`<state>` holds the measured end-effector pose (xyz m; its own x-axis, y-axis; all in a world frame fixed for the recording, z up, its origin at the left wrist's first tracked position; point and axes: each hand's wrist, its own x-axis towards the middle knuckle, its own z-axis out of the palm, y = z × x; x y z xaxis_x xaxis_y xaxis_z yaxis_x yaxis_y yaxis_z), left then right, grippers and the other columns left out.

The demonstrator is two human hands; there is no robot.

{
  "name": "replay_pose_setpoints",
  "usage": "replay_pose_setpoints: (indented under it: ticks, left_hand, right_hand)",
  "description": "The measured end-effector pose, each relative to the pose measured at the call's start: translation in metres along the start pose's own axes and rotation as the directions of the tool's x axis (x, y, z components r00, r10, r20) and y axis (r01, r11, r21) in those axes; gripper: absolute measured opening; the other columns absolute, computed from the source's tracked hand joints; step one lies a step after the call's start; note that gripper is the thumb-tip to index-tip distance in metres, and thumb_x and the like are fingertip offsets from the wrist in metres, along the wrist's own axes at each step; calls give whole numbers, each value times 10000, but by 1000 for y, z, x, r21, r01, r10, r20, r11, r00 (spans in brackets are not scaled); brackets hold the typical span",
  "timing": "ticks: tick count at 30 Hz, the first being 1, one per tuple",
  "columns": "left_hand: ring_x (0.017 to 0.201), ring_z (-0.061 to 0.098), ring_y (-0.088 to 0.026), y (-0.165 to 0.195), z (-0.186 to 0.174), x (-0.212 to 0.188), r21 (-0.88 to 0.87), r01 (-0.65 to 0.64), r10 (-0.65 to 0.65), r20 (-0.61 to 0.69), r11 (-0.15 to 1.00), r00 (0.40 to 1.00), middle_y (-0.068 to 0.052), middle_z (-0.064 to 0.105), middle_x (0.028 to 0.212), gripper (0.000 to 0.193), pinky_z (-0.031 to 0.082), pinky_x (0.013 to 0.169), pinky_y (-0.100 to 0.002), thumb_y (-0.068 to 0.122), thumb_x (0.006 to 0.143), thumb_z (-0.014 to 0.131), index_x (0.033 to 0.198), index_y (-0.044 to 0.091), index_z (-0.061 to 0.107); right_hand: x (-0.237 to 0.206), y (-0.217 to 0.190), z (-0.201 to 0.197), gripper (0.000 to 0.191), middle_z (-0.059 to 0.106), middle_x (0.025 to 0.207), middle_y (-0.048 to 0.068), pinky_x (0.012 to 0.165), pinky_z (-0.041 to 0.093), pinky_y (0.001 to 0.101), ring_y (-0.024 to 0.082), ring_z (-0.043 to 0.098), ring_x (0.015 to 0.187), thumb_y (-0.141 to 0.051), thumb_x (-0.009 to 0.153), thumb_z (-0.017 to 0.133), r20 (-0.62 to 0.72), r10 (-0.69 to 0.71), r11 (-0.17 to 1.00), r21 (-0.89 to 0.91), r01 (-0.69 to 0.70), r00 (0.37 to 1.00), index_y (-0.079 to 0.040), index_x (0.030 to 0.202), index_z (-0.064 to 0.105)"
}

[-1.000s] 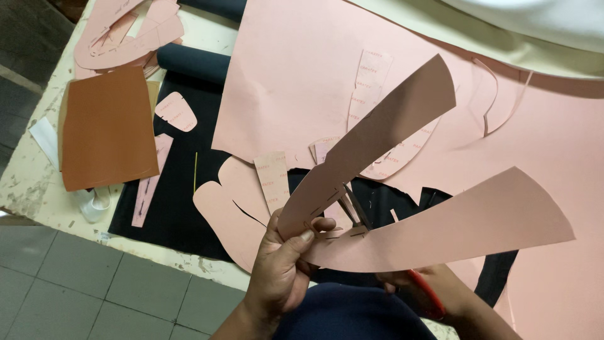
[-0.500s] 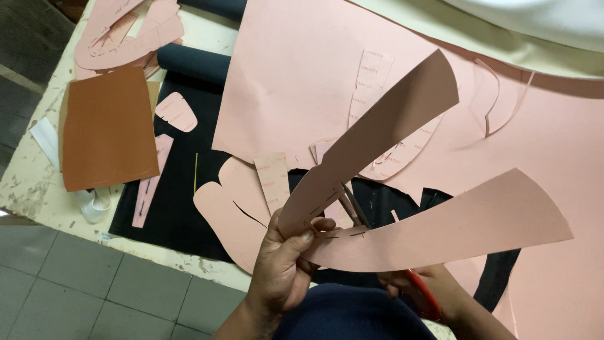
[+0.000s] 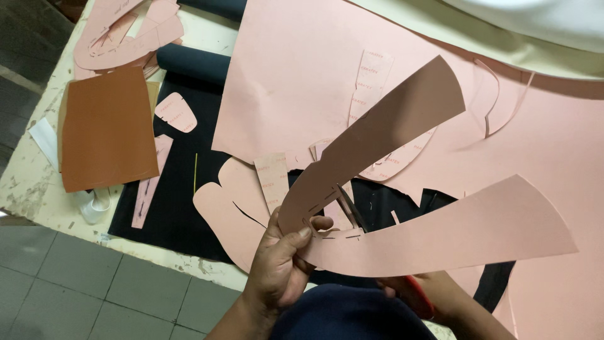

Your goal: The person marks a pink sheet with a pen, then uses red-handled scissors to cut along the marked lines, producing a U-shaped piece. The person flips the cut piece and continues trimming edges, then writes on the finished piece and places it with other cut pieces on the table.

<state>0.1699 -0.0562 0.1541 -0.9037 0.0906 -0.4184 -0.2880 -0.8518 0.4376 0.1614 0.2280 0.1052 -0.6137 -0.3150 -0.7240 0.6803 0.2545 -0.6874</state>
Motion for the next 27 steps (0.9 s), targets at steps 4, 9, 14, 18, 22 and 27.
replay_pose_setpoints:
  ticks: [4,9,14,18,22,27]
  left_hand:
    - [1075,699,-252,-3,5,-8,83,-71,64,79,994,995,-191,707,1126,378,609,938,-403,-15,982,464,1354,53,464]
    - [1069,693,-252,-9,12,-15,101,-117,112,46,988,993,-182,716,1108,368,571,925,-399,-17,987,471,1347,61,471]
    - [1087,693,-248,-10,15,-17,38,-119,117,43,992,992,-171,714,1105,371,585,989,-412,-21,967,470,1329,62,471]
    - [1102,683,-245,-9,14,-18,60,-117,114,59,991,992,-173,710,1117,364,571,962,-394,-15,977,464,1334,59,466]
    - [1079,685,-242,-6,15,-19,103,-99,95,37,990,995,-193,718,1105,365,571,935,-391,1,976,458,1336,62,467]
    - [1082,693,-251,-5,15,-18,103,-86,84,18,991,996,-207,709,1098,403,586,964,-410,7,952,459,1353,42,456]
  right_hand:
    - [4,1,0,218,752,972,114,772,567,360,217,696,883,-171,898,696,30,-247,795,-566,220,969,-26,1050,756]
    - [12,6,0,318,776,1014,3,854,565,288,135,672,963,-251,902,617,-65,-55,892,-451,20,996,-124,1158,757]
    - [10,8,3,281,753,892,115,758,558,356,209,686,825,-235,927,620,-93,23,987,-159,-38,995,-3,998,762]
    - [5,4,5,227,767,856,105,755,562,344,202,701,813,-215,874,702,-113,-47,950,-313,10,992,-7,926,777]
    - [2,-2,6,238,763,814,77,747,562,327,187,708,779,-243,907,646,-82,-78,888,-459,31,994,-38,867,760]
    - [6,-1,6,287,738,763,73,714,555,319,183,693,723,-257,947,610,-152,71,890,-436,-131,986,-51,812,758]
